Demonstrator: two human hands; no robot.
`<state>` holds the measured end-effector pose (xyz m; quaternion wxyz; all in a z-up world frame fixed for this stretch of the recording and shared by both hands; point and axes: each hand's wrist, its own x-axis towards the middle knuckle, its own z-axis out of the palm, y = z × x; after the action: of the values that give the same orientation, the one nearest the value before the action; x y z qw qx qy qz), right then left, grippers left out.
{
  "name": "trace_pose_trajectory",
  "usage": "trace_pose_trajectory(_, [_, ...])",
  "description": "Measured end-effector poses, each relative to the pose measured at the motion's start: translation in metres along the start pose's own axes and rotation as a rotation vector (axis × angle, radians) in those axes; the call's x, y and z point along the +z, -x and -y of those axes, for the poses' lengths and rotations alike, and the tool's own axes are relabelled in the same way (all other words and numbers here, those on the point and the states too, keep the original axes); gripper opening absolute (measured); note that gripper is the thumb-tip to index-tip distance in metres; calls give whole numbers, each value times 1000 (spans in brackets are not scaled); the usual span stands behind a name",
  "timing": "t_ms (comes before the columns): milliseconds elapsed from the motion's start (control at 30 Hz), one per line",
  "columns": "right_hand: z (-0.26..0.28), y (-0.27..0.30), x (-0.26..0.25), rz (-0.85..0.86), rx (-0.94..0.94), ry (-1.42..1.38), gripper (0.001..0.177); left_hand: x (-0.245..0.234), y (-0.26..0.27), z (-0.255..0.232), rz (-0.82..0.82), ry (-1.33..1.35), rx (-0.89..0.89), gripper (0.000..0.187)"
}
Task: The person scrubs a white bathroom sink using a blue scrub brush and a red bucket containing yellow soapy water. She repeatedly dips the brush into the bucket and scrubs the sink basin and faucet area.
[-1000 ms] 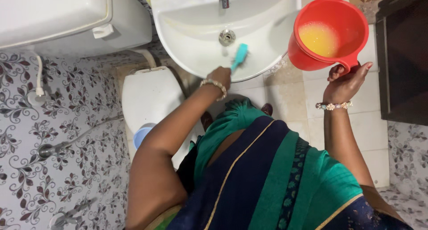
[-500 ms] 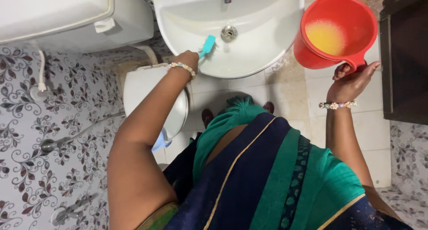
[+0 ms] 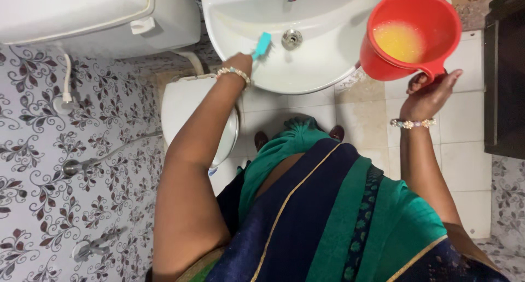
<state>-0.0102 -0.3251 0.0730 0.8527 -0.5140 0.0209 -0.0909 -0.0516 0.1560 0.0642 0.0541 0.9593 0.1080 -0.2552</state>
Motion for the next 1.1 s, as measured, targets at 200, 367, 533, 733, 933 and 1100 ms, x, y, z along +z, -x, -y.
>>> trace_pose_trajectory(200, [-18,-3,18,21,12,73,56,19,5,-110,-45,244,190,18])
trace_pose_trajectory(367, [-15,1,17,88,-17,125,54,35,-15,-61,-77,148,131,19])
trace_pose_trajectory(533, [-16,1,23,74,-29,143,57,24,-40,15,-139,-99,107,19])
trace_pose_trajectory(733, [-17,1,18,64,-40,169,57,47,-67,-68,-92,-77,304,26])
trace_pose_trajectory(933, [-15,4,18,57,-40,219,57,51,-109,-65,-194,-152,309,34])
trace_pose_trajectory(1100, [-14,1,15,45,-40,221,56,44,-87,-23,-203,153,138,25])
